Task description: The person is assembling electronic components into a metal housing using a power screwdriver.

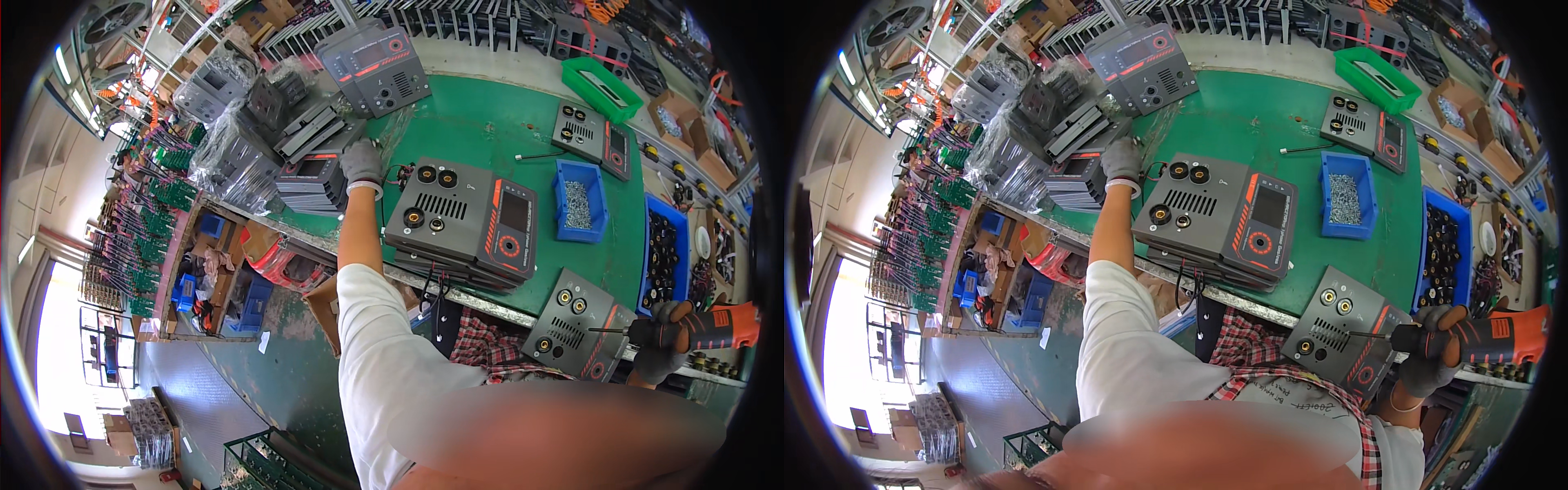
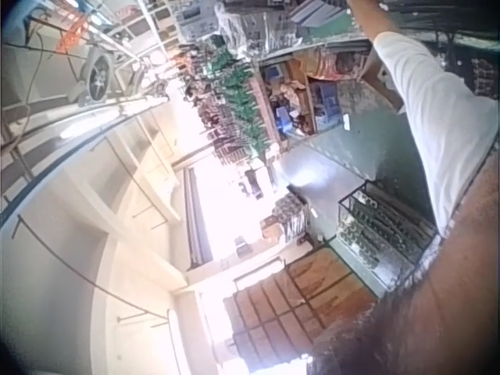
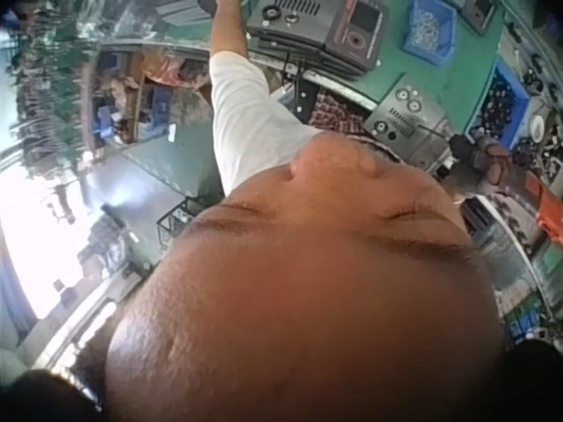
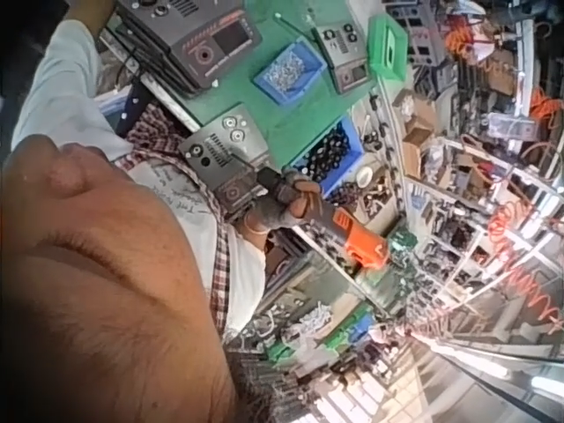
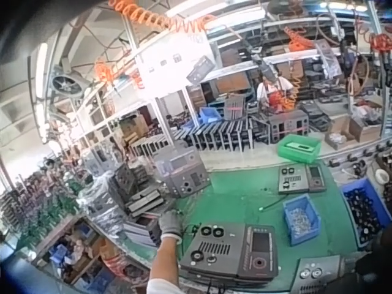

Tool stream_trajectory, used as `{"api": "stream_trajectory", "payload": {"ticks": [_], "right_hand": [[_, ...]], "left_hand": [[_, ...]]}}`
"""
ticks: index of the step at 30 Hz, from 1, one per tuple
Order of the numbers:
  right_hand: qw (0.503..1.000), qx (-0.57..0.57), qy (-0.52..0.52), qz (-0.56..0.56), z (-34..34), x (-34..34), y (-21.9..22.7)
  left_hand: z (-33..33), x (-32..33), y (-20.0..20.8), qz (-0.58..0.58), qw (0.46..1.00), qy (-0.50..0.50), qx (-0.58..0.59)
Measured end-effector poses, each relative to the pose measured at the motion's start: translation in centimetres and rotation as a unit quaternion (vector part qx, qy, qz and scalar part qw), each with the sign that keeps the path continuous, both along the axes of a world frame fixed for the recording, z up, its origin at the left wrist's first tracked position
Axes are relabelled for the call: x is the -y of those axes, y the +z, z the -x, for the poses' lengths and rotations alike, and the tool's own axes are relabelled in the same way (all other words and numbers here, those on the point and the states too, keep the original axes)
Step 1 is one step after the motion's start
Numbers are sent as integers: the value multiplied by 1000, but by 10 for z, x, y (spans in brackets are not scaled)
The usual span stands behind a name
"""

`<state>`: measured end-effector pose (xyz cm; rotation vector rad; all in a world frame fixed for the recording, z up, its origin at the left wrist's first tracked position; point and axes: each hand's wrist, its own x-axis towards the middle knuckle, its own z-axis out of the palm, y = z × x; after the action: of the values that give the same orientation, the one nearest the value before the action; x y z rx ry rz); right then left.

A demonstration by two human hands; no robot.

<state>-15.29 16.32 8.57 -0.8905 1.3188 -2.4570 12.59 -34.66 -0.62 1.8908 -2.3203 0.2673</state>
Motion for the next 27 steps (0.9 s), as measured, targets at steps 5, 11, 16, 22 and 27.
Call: {"api": "stream_trajectory", "payload": {"ticks": [5, 11, 16, 22, 27], "right_hand": [[999, -5, 51, -15, 6, -11, -2], [994, 51, 96, -17, 13, -29, -13], [995, 50, 89, 4, 10, -33, -17], [986, 75, 132, 71, 2, -38, -4], [985, 99, 55, 129, 32, -43, -23]], "left_hand": [[-4, -32, 74, 177, 910, -83, -365], [-24, -141, 141, -27, 628, -309, -713], [-29, -214, 175, -95, 624, -335, -699], [-57, -277, 161, -452, 631, -401, -487], [-44, -343, 16, -717, 596, -243, -268]]}}
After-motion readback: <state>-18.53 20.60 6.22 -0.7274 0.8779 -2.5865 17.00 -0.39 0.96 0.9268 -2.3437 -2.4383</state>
